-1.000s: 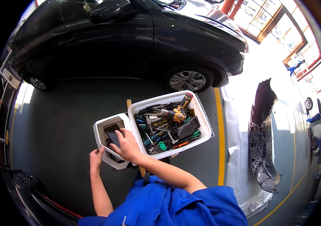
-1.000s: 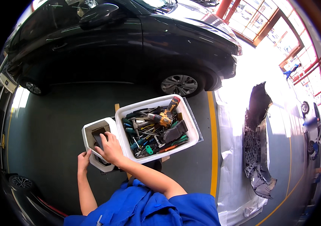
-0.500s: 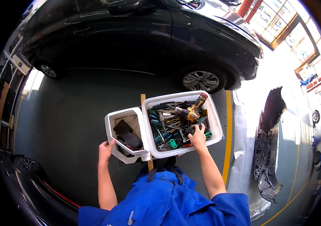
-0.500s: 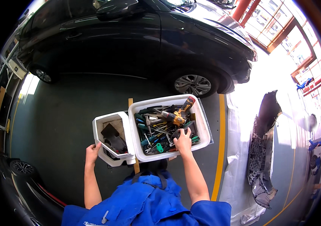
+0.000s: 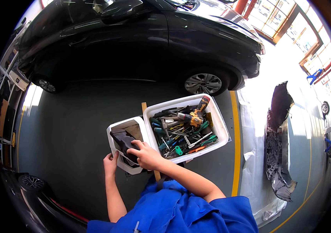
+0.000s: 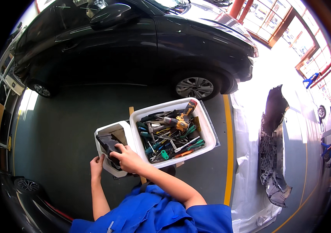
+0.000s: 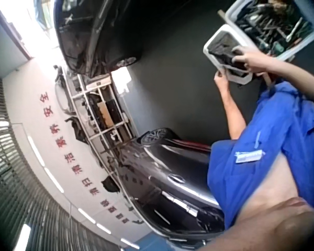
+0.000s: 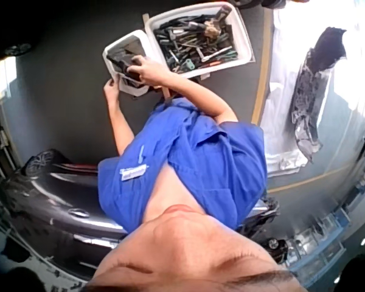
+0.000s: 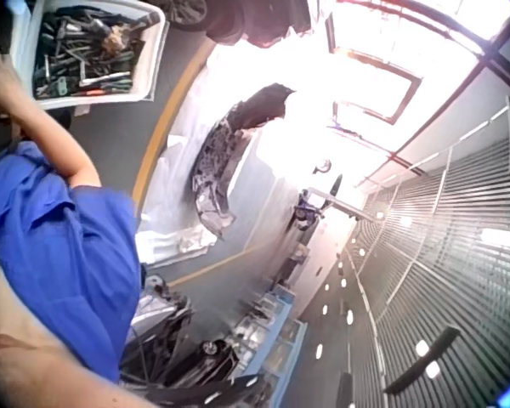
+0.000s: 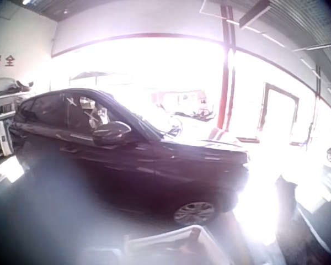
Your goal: The person works on a large black plastic car part laid on a white sheet, using a screwdriver to remove fasteners and a pry tool to separate sections. They retrieve tools from a nearby cart and continue disassembling the part.
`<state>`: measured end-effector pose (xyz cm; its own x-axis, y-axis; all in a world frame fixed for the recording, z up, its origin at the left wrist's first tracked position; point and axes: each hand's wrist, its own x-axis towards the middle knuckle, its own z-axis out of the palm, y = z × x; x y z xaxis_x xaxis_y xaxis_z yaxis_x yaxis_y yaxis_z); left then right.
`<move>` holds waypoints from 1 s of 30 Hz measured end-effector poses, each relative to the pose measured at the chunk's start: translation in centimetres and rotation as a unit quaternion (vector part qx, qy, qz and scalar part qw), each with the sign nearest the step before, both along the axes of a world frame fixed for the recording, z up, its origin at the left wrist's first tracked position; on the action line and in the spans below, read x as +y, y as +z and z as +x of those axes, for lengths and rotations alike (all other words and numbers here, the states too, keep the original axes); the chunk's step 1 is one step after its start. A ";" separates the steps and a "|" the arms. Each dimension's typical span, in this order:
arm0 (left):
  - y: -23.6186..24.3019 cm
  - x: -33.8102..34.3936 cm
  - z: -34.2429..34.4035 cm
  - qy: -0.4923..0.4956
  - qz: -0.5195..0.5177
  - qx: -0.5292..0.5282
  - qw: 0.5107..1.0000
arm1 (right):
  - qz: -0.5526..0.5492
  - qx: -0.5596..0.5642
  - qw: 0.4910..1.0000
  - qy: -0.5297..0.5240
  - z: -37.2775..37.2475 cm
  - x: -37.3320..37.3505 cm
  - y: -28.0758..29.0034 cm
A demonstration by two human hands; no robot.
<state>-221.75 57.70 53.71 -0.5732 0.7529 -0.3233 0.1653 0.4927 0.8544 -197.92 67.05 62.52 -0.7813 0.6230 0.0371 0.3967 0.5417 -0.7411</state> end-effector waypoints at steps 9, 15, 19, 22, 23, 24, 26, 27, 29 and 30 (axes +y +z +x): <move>-0.9 -0.9 -0.5 0.046 0.001 0.031 0.998 | 0.022 0.198 0.959 -0.203 1.6 -0.4 -3.9; -3.3 -0.5 0.1 0.079 0.065 0.002 0.995 | 0.180 -0.128 0.946 -0.236 4.2 7.9 -13.2; -6.1 -2.3 -2.1 0.068 0.120 -0.035 0.990 | 0.360 -0.226 0.891 -0.162 2.9 9.1 -17.4; -5.8 -2.8 -2.9 0.090 0.106 -0.036 0.990 | 0.409 -0.285 0.858 -0.124 0.1 9.4 -18.0; -0.4 -2.5 1.4 0.092 0.120 -0.023 0.988 | 0.407 -0.309 0.852 -0.116 1.4 9.5 -18.1; 0.5 -2.4 1.5 0.106 0.126 -0.040 0.986 | 0.405 -0.305 0.853 -0.122 1.1 9.7 -17.8; 1.5 -2.5 1.3 0.134 0.132 -0.074 0.979 | 0.399 -0.297 0.857 -0.132 1.0 10.3 -17.4; 2.2 -2.8 1.2 0.154 0.141 -0.121 0.970 | 0.395 -0.277 0.869 -0.108 0.9 10.4 -16.9; 3.8 -3.1 1.8 0.183 0.143 -0.221 0.947 | 0.372 -0.247 0.892 -0.067 2.6 10.6 -16.5; 6.0 -2.9 3.2 0.239 0.136 -0.259 0.926 | 0.366 -0.232 0.898 -0.073 3.4 9.8 -16.2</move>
